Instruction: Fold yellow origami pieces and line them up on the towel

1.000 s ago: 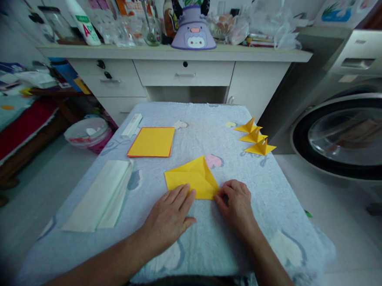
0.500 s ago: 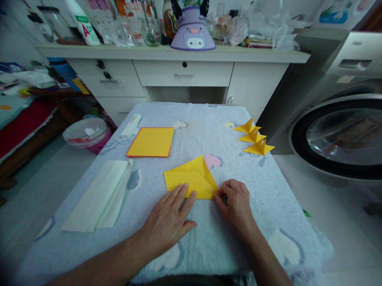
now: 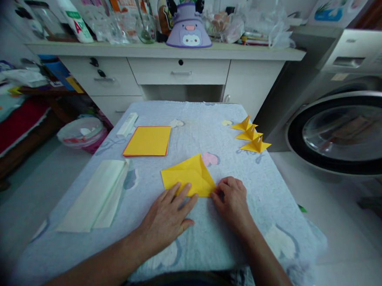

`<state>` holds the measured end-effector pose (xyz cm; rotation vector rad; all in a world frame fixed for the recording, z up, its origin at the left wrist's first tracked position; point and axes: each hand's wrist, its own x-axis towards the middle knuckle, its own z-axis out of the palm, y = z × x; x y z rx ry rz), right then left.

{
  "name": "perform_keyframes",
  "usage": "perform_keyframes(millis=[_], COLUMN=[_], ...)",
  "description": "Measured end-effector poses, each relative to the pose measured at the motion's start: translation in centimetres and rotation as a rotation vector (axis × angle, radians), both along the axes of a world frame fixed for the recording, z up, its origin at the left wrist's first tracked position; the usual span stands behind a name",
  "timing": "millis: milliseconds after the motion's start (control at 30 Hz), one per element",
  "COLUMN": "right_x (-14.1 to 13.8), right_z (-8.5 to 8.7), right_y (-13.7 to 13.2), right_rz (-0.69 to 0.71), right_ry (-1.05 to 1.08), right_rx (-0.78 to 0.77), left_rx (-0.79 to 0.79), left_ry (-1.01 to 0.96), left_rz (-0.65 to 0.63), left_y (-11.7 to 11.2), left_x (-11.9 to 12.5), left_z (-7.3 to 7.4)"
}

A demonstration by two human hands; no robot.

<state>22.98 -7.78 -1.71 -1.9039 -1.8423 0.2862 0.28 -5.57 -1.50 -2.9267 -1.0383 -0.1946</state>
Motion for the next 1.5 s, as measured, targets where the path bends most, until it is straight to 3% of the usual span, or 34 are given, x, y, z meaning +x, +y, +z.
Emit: perform_keyframes(millis=[433, 1033, 1500], right_x=[0.04, 0.04, 0.46], right_z=[-0.07, -0.25, 0.64], right_y=[0.05, -0.03, -0.9], right_rz=[-0.003, 0.005, 0.023], right_ry=[0.0, 0.023, 0.105], right_rx=[-0.008, 0.002, 0.003], left_rx=[-0.012, -0.047, -0.045], left_ry=[-0.061, -0.054, -0.031], left_rz=[-0.096, -0.059, -0.081], left_y=[0.46, 0.31, 0.44], left_x=[-0.16, -0.15, -0.25], left_z=[-0.56, -0.8, -0.42])
